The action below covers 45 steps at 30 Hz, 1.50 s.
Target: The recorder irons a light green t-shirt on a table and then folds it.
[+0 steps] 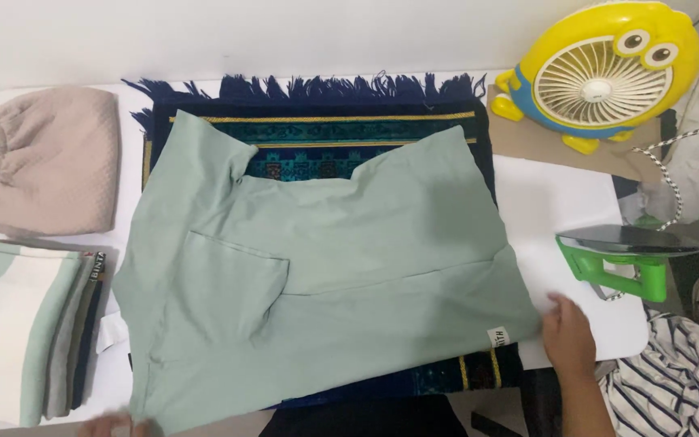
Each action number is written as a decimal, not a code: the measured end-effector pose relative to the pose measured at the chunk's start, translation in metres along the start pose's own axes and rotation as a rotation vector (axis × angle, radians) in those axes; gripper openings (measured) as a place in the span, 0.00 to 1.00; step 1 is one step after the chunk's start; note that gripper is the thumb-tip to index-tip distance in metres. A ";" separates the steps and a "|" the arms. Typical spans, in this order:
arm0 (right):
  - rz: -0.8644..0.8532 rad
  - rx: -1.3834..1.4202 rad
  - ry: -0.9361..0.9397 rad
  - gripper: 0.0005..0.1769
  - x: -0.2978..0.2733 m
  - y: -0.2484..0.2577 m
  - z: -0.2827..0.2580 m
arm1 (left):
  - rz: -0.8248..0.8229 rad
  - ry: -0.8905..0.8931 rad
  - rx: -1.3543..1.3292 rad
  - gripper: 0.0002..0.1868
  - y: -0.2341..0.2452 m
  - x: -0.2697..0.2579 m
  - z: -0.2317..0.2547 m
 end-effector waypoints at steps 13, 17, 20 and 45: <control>-0.205 -0.644 0.405 0.23 0.077 0.009 -0.168 | -0.003 -0.054 0.009 0.40 0.095 0.154 0.426; -0.185 -0.772 0.498 0.10 0.075 0.019 -0.173 | -0.097 -0.078 -0.052 0.31 0.043 0.168 0.390; -0.330 -0.771 0.492 0.07 0.078 0.016 -0.169 | -0.065 -0.114 -0.104 0.23 0.024 0.177 0.369; -0.444 -0.020 0.848 0.16 -0.097 -0.117 -0.543 | -0.353 -0.115 -0.887 0.10 0.072 0.228 0.332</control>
Point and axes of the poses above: each hand's wrist, its own x-axis towards the middle knuckle, its own y-axis out of the back of the hand, z = x × y, the point moved 6 cm from there along x, towards the middle knuckle, and after that the axes turned 5 degrees about -x, right-handed, at the moved point
